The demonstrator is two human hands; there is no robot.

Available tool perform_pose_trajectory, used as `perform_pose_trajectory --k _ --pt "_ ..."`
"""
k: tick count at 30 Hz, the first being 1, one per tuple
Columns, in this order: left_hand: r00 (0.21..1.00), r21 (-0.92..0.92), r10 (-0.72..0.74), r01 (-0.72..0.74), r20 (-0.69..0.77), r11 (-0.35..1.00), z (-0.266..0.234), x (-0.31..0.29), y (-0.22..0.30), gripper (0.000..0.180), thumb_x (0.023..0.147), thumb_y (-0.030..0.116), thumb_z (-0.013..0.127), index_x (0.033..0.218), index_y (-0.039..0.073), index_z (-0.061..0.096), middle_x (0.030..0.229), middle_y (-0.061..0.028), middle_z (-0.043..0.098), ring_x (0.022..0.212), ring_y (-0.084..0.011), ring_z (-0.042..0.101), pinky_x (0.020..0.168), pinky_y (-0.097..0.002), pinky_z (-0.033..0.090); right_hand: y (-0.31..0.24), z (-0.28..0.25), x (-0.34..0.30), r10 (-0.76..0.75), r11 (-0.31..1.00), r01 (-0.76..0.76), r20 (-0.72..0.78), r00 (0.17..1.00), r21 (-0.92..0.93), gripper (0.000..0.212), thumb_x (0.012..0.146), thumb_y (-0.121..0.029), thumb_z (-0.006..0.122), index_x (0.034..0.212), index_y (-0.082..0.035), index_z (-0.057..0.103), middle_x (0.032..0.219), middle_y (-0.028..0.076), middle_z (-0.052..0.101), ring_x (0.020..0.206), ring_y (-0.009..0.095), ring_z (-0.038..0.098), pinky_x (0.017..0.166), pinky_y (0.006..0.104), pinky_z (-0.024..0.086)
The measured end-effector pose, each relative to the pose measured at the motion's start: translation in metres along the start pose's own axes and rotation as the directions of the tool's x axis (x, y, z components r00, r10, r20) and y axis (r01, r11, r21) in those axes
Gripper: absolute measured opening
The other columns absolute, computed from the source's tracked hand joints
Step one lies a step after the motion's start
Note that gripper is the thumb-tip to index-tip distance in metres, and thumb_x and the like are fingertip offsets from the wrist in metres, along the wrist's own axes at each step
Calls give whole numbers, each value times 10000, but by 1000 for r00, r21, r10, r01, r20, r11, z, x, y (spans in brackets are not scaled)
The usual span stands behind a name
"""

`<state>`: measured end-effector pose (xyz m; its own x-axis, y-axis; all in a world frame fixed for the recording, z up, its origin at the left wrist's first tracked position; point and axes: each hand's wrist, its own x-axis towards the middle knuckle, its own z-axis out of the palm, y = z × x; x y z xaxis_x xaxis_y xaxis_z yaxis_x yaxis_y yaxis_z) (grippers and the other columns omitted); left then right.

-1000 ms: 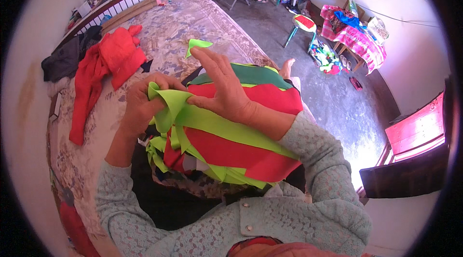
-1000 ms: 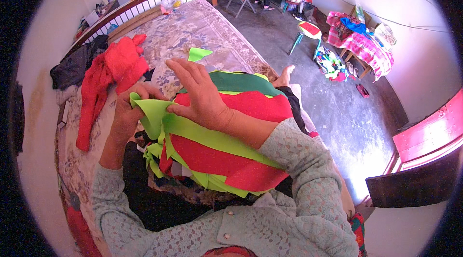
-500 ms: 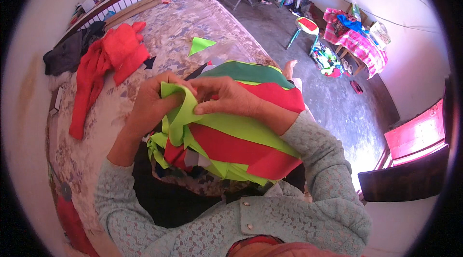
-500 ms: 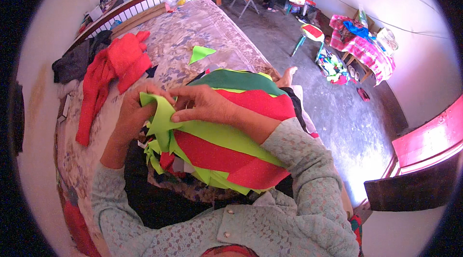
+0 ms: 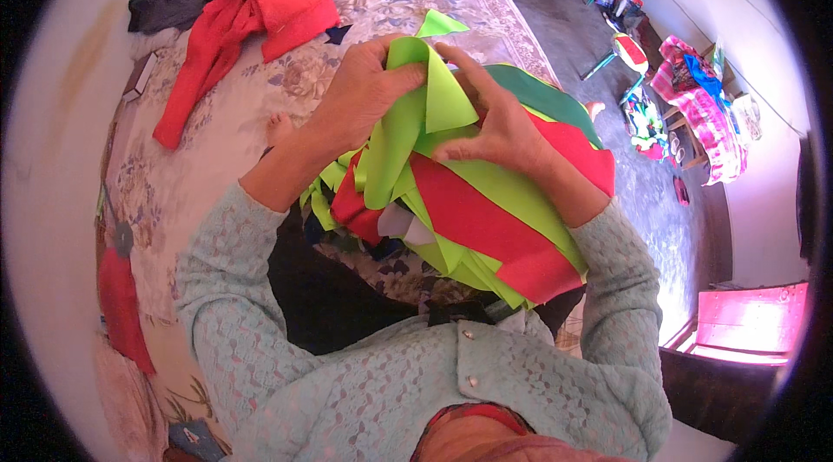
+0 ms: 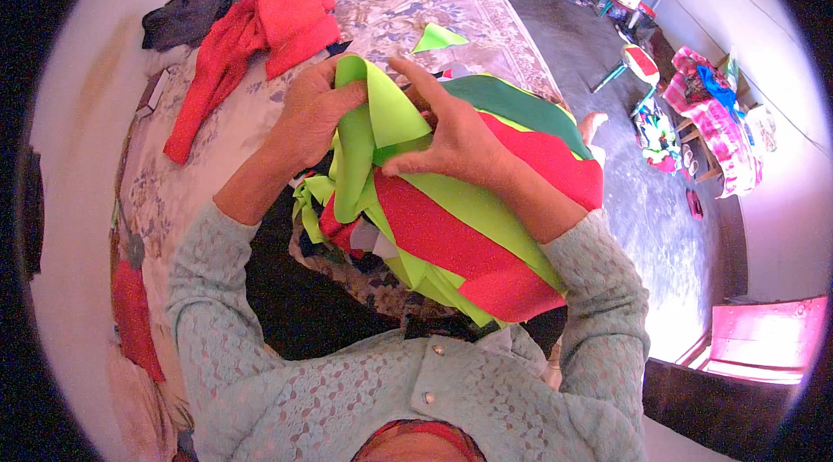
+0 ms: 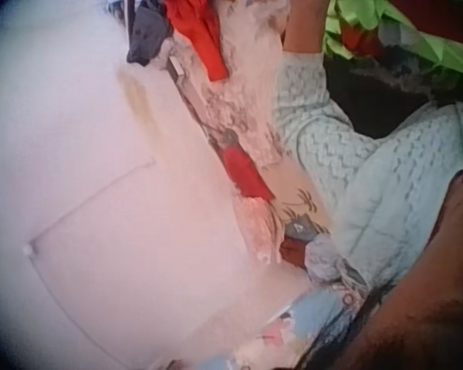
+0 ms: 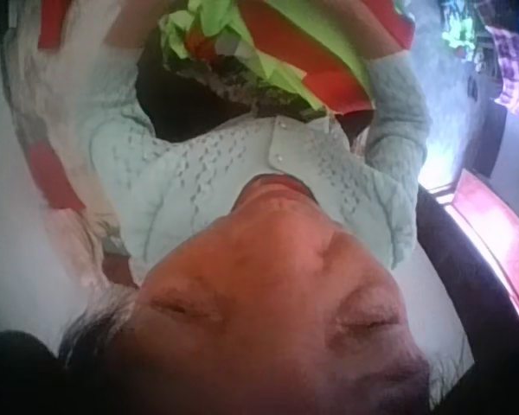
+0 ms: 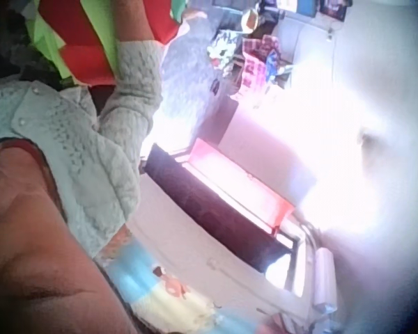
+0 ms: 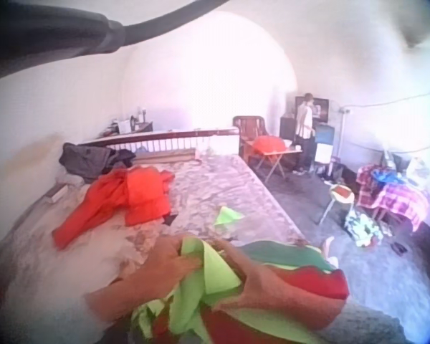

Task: The person sits on a bed and repeatedly picks up, folds, and stacks colorful fabric pieces into a pile on their lap. They handle red, green, black, and patterned pieces one at a time, smoothing and repositioning them to form a compact stack.

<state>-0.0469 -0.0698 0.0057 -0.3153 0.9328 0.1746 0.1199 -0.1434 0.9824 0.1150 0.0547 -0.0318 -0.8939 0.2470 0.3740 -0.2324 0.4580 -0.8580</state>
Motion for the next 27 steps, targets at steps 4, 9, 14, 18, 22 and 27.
perform_pose_trajectory --k 4,9,14,18,22,27 --pt "995 -122 -89 95 50 988 1 2 -3 179 879 127 631 1017 13 645 897 -32 664 774 -77 612 683 -232 504 -5 3 -2 -62 979 37 -121 991 -199 672 757 -23 737 1360 -83 448 1055 130 654 952 211 644 853 317 505" --pt "989 -5 -71 73 130 997 -3 0 3 161 856 183 702 938 65 627 824 10 644 740 -64 602 651 -215 478 -3 -4 -5 -90 987 52 -252 964 -154 200 914 -79 611 1102 -11 621 859 67 636 820 120 582 748 277 482" --pt "982 131 40 -64 182 989 -10 1 -5 220 784 149 757 944 64 633 821 15 643 732 -74 596 661 -246 480 -7 -8 -5 -68 989 30 -259 964 -147 166 968 -164 565 998 -9 618 810 27 591 777 88 524 684 271 453" --pt "967 326 121 -191 223 926 -19 4 -8 260 764 151 762 973 53 642 812 13 648 727 -83 597 672 -261 481 -9 -12 -3 -65 987 29 -226 972 -156 192 979 -192 550 980 -12 618 795 24 586 762 85 522 672 271 451" --pt "990 548 70 -126 122 827 -34 6 6 247 801 181 733 991 43 656 809 -2 656 734 -81 602 690 -252 481 -30 -11 6 5 972 -80 -320 948 -222 232 990 -217 531 1009 -4 619 779 3 598 756 71 533 664 279 464" --pt "991 200 89 -108 100 974 -51 12 -1 199 848 178 694 980 31 665 849 4 658 762 -79 601 693 -253 488 -62 -15 27 68 994 -96 -369 927 -58 312 1002 -307 503 1059 -29 631 840 -21 621 735 51 554 630 234 462"
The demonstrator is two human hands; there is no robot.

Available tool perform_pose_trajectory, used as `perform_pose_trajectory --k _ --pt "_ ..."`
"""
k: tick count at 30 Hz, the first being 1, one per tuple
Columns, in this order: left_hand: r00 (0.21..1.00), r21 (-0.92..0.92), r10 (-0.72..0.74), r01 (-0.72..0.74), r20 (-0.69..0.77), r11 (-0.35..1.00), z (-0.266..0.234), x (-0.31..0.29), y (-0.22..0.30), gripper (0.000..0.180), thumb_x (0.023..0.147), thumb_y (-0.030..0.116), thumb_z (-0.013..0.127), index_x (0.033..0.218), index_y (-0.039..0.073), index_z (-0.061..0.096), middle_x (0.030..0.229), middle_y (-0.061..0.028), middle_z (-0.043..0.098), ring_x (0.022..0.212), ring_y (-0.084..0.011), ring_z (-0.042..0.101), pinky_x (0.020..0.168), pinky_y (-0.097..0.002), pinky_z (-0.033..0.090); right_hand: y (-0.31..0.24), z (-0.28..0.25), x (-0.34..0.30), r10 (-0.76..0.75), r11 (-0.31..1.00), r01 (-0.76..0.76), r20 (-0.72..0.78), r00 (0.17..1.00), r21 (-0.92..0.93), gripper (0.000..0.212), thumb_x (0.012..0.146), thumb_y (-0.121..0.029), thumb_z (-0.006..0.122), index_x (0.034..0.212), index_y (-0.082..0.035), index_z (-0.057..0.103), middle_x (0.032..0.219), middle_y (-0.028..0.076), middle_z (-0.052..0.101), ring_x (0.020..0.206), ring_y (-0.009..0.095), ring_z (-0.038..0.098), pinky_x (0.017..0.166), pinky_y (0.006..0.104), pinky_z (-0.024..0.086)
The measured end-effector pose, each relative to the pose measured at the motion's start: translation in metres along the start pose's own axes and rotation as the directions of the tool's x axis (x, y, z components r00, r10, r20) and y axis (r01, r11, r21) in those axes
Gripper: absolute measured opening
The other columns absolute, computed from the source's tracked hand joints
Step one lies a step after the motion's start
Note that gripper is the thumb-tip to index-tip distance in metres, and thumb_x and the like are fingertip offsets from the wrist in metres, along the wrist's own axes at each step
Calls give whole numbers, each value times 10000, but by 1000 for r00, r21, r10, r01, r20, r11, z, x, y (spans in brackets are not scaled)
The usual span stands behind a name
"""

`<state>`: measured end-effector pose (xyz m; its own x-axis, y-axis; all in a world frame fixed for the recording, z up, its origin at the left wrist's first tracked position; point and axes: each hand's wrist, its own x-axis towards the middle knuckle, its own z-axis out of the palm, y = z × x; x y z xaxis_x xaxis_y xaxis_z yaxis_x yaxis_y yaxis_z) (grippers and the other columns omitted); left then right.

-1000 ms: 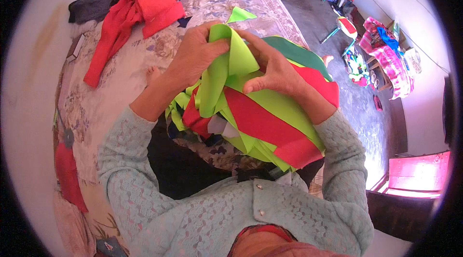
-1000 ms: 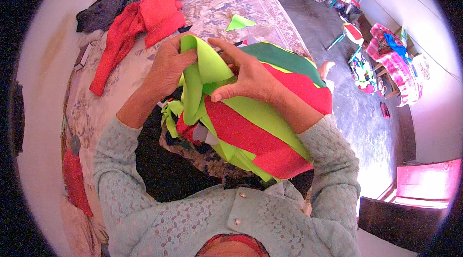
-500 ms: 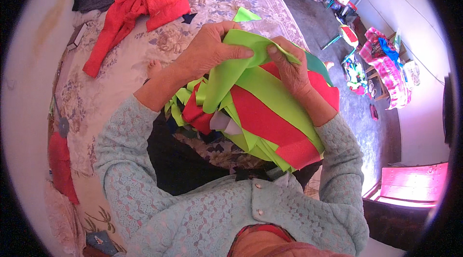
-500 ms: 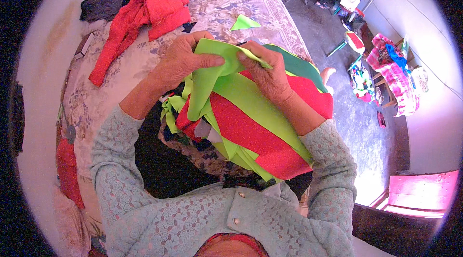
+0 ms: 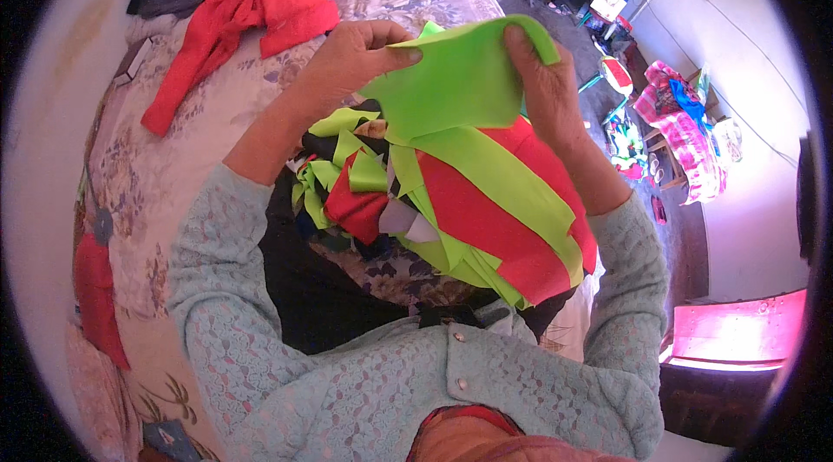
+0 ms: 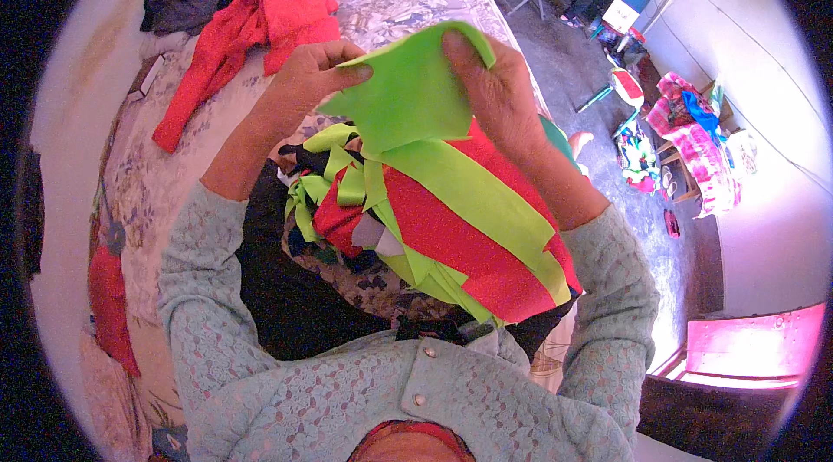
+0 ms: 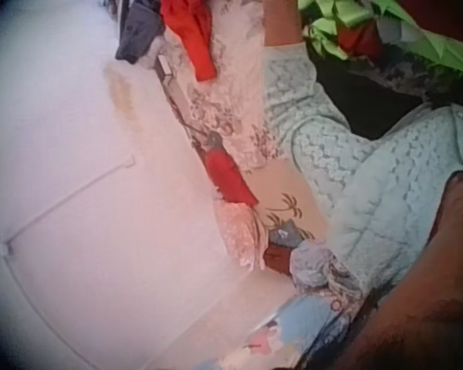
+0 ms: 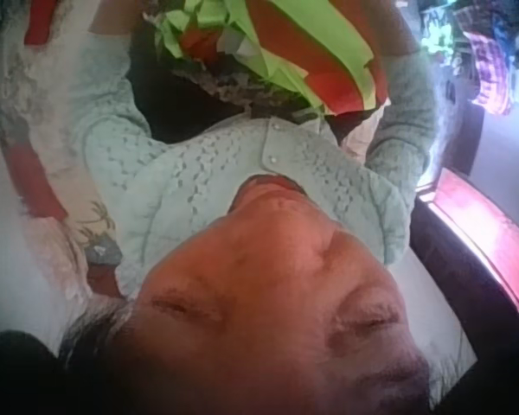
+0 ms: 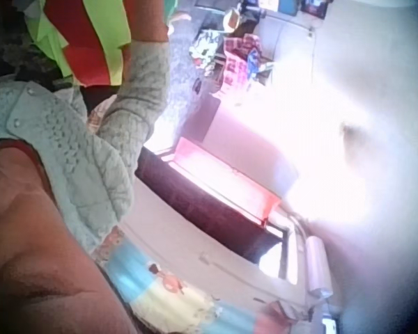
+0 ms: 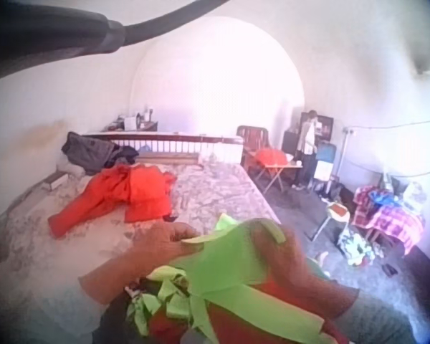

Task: The person sits on a bed and repeatedly picks up, folds, and stacks colorful fabric pieces into a pile on their lap. They handle red, green, black, and patterned pieces one at a time, smoothing and repositioning them to form a compact stack.

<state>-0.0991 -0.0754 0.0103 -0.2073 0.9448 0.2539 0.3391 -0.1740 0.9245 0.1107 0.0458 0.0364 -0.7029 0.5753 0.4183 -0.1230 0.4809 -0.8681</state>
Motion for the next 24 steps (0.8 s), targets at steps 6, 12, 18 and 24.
perform_pose_trajectory --k 6,12,18,24 --pt "997 -110 -20 29 78 993 13 4 -24 219 858 184 694 1007 31 642 886 13 643 794 -66 586 713 -223 472 -10 -11 13 70 960 -62 -21 997 275 298 988 -337 519 1086 -62 579 905 22 636 754 103 626 638 259 525" --pt "998 15 -51 52 -27 999 33 13 -52 271 807 162 730 1005 6 630 857 -42 654 795 -100 614 722 -249 498 8 -51 -24 356 911 -293 -193 915 290 332 980 -357 505 1097 -58 588 906 38 648 741 133 642 600 293 520" --pt "996 85 -31 24 86 996 45 5 -53 268 784 175 735 965 3 640 860 -56 656 785 -126 616 728 -267 500 48 -104 -76 528 848 -504 -185 829 166 390 972 -371 499 1111 -18 589 839 75 663 623 152 640 486 274 517" --pt "992 306 25 -62 123 950 55 1 -48 259 751 165 739 933 5 648 893 -82 655 816 -175 628 759 -300 503 54 -118 -104 623 781 -601 -150 768 171 388 966 -351 509 1121 -3 583 820 100 671 588 163 644 441 243 506"
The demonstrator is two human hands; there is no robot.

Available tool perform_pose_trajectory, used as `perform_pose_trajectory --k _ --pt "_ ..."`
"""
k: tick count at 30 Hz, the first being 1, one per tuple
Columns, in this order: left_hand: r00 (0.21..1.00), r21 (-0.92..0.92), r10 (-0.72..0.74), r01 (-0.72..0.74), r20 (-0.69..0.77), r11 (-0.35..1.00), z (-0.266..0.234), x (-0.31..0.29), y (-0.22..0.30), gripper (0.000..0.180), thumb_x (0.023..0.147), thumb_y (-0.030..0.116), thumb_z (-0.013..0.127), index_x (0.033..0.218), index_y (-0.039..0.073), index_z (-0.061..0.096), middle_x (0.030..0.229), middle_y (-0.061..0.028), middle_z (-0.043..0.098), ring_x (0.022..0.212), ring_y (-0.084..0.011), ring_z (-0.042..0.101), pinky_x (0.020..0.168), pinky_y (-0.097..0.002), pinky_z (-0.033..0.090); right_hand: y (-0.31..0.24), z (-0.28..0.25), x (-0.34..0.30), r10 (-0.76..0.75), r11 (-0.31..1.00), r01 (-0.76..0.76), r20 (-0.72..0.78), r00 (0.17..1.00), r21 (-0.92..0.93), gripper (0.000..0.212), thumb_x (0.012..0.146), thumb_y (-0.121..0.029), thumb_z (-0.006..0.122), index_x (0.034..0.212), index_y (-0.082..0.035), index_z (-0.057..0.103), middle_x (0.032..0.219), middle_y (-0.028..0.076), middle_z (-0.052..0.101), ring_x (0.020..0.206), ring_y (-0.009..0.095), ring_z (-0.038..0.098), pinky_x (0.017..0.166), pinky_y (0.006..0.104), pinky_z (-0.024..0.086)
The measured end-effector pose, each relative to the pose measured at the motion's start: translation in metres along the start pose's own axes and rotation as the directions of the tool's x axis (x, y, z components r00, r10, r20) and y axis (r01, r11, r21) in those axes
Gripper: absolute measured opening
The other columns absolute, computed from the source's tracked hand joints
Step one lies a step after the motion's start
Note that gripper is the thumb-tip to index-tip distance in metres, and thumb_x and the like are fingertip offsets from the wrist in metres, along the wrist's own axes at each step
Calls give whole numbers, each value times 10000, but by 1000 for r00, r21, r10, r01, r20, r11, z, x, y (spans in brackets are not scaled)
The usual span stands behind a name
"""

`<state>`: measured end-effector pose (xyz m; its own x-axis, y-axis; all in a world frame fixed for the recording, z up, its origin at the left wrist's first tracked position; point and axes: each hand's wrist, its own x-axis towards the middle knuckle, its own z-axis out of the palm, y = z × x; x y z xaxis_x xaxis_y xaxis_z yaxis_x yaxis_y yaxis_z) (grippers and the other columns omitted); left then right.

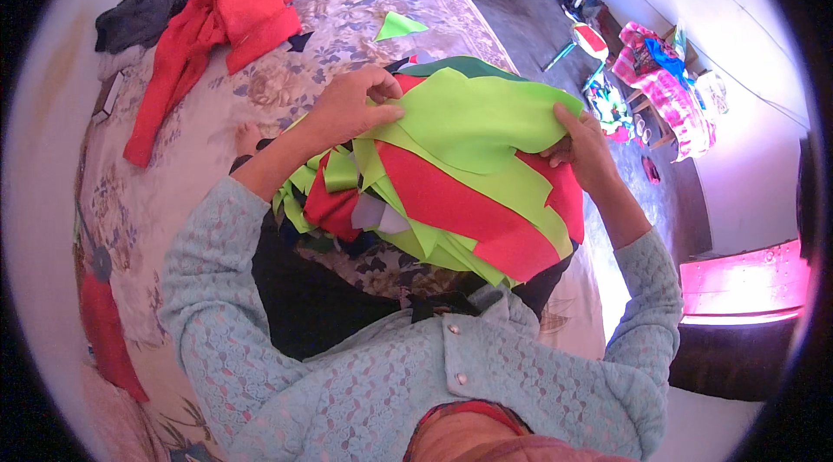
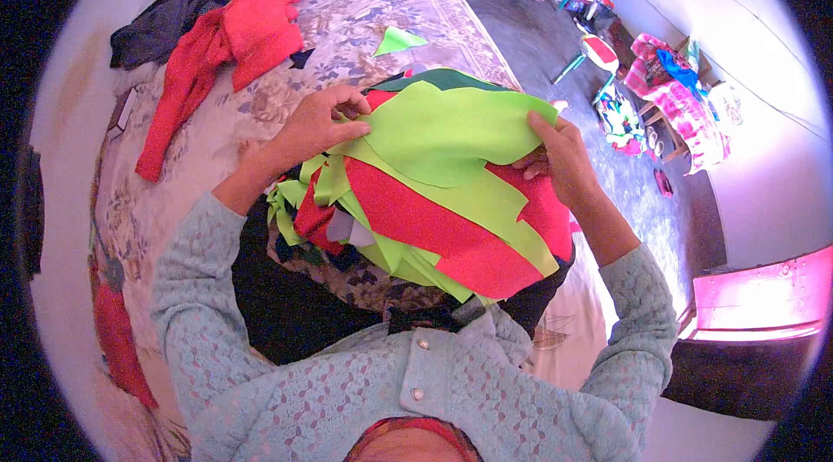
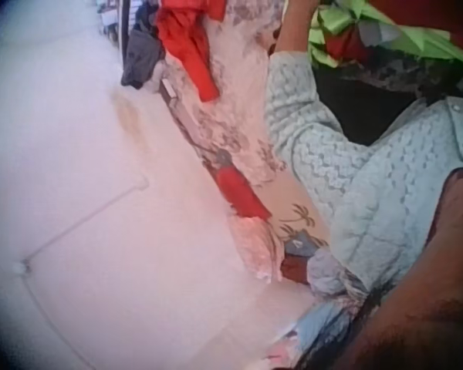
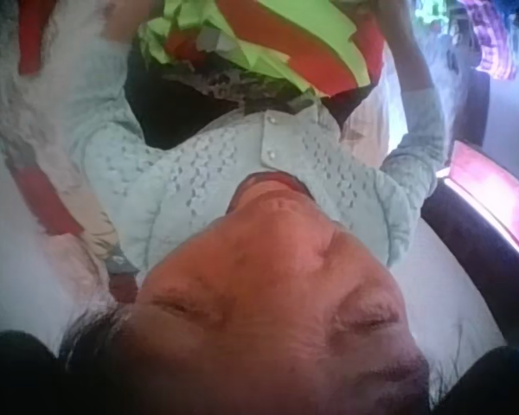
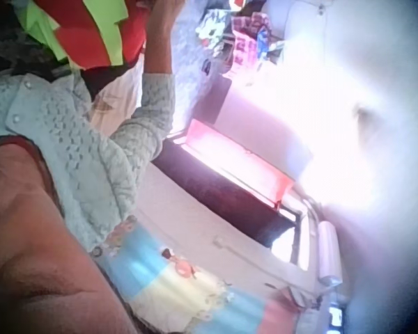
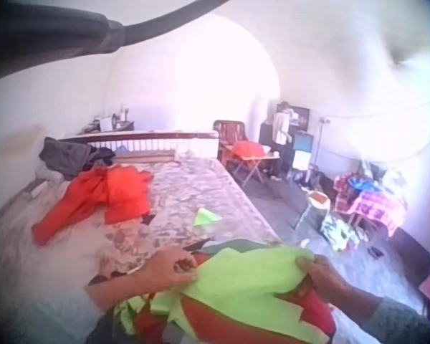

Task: The person sits on a bed and repeatedly picks up, folds, and stacks colorful fabric pieces into a pile on their lap. They handle red, green, black, and patterned pieces one at a time, smoothing and repositioning them to form a compact stack.

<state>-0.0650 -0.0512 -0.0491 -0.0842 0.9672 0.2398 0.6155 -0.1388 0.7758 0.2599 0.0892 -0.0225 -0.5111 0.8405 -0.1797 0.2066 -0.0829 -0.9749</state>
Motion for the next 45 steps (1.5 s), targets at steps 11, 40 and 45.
perform_pose_trajectory --k 11,40,45 --pt "940 402 310 -231 -143 886 3 -7 16 252 702 164 734 917 72 640 986 -79 627 959 -279 603 837 -380 487 -5 0 3 -56 993 58 -16 998 101 314 964 -305 524 1064 -13 585 839 96 671 607 145 645 477 237 524" --pt "849 73 503 -519 162 852 40 -19 54 183 717 176 756 850 79 676 1027 -98 631 980 -294 602 870 -393 464 6 -32 21 -136 839 57 -108 985 -541 335 900 -344 617 1026 -33 614 760 71 662 589 172 641 510 304 491" --pt "854 157 519 -518 36 841 24 -16 46 193 748 197 753 879 74 683 1038 -112 637 1020 -295 596 897 -395 459 -20 -15 25 -716 222 394 126 687 -892 494 848 -385 670 1233 -100 552 1289 176 529 1160 345 534 975 457 419"
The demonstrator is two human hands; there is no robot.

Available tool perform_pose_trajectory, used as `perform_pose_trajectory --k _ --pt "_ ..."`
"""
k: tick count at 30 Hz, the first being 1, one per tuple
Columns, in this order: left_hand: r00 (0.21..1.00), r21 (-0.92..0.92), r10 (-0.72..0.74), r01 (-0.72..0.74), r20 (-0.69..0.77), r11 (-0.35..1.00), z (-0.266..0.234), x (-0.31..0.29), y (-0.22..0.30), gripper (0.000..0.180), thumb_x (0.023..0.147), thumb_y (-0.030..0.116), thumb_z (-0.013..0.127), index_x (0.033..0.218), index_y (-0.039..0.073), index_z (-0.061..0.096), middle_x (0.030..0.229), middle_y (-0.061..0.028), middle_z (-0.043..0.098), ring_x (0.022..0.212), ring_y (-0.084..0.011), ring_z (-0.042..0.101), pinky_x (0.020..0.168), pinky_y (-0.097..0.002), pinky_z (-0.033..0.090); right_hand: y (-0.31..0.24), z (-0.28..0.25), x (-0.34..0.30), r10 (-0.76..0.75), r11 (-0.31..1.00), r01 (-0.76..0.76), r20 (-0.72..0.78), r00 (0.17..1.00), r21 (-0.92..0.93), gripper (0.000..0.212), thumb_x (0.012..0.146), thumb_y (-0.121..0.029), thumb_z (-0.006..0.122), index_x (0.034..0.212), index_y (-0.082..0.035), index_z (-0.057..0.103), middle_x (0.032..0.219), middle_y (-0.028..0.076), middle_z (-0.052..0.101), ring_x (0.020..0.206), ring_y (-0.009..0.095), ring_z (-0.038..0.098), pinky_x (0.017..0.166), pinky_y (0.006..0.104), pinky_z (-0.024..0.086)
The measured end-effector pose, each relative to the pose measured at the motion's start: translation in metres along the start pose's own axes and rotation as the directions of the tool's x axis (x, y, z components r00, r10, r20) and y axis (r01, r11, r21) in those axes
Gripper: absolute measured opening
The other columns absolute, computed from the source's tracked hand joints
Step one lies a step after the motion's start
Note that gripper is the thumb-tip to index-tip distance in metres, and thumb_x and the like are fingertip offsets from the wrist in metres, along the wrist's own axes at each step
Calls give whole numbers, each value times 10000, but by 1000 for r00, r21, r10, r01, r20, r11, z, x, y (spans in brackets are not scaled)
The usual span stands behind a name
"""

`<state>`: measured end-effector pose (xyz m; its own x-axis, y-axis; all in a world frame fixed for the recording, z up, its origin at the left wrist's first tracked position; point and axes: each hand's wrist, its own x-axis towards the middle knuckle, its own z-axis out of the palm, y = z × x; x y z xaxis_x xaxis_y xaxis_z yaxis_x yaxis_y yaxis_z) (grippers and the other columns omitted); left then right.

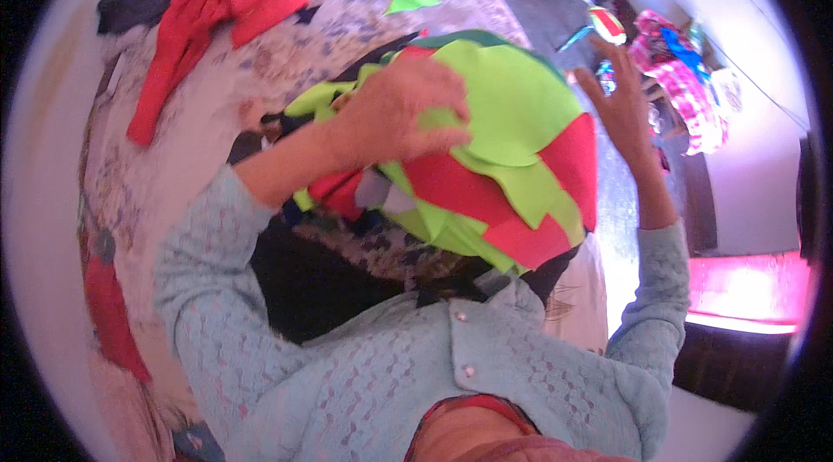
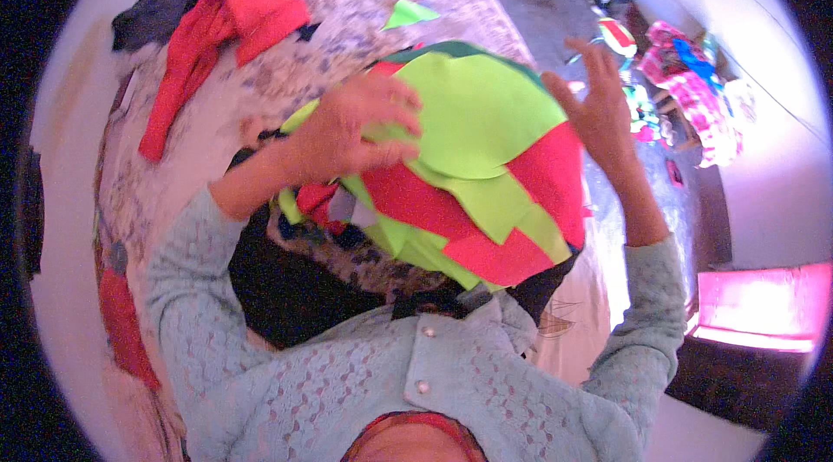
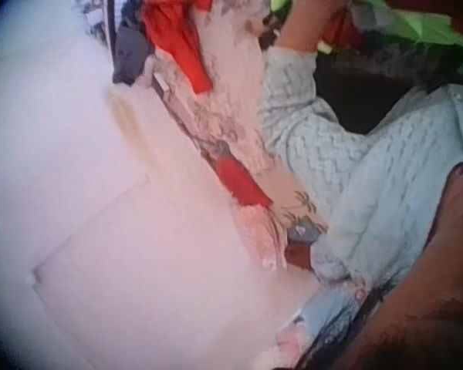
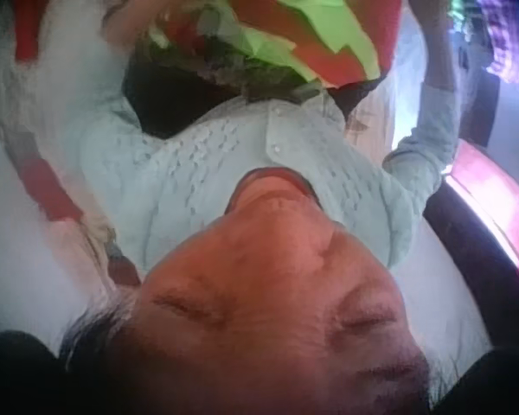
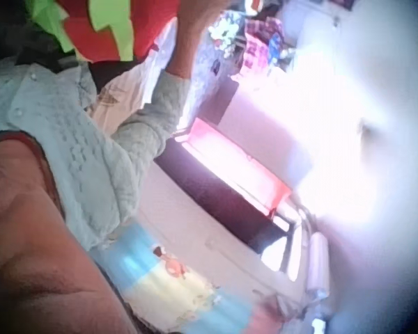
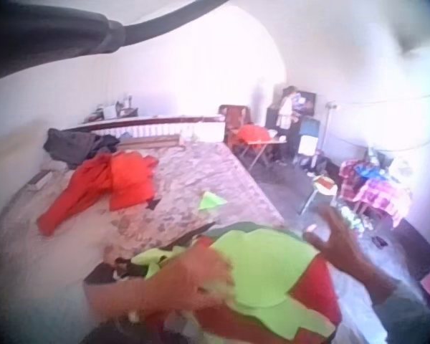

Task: The person sits on a bed and repeatedly picks up, folds, and stacks colorful fabric pieces into a pile on their lap. They handle red, green, black, and patterned pieces one at a time, smoothing and repositioning them to form a compact stack.

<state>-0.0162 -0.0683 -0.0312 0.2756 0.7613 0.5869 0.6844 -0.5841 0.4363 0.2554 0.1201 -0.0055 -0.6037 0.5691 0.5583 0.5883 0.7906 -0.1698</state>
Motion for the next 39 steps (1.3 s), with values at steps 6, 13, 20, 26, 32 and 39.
perform_pose_trajectory --k 6,13,20,26,32,39 --pt "920 16 -308 321 -242 947 -51 -2 -55 210 848 225 687 939 36 684 901 -54 672 882 -137 620 804 -269 480 -60 10 37 -382 921 374 60 922 111 714 859 -639 504 1423 -206 434 1508 165 318 1407 364 262 1125 526 192" --pt "565 -41 -776 801 -280 598 -65 -88 -178 244 816 271 665 914 51 702 831 -67 675 775 -176 631 697 -312 496 -82 69 39 -537 843 482 407 739 237 796 814 -665 530 1466 -243 354 1528 114 291 1421 343 235 1116 585 157" --pt "685 467 -719 601 116 648 4 -111 -205 294 829 241 579 1089 129 657 1044 -159 645 908 -352 640 798 -474 506 -87 68 30 -463 886 404 500 732 229 783 782 -647 580 1435 -249 410 1513 123 320 1405 348 267 1117 575 178" --pt "621 751 -709 278 334 598 28 -149 -220 223 849 246 528 879 104 697 975 -134 617 832 -324 656 697 -513 480 -87 79 30 -521 853 439 425 740 282 749 831 -666 506 1432 -230 400 1483 146 354 1386 353 296 1100 602 176" --pt "612 776 -727 277 312 567 20 -143 -225 309 878 343 534 907 60 655 845 -174 660 764 -349 655 694 -482 484 -84 76 27 -522 851 424 400 754 311 738 850 -678 462 1426 -220 409 1474 167 358 1382 367 293 1101 596 180" --pt "598 505 -777 741 -196 443 -5 -107 -212 411 858 423 564 834 24 657 791 -207 653 773 -398 639 682 -501 478 -81 77 25 -521 852 440 387 761 283 721 855 -672 460 1415 -221 421 1476 151 360 1385 353 294 1109 588 177"
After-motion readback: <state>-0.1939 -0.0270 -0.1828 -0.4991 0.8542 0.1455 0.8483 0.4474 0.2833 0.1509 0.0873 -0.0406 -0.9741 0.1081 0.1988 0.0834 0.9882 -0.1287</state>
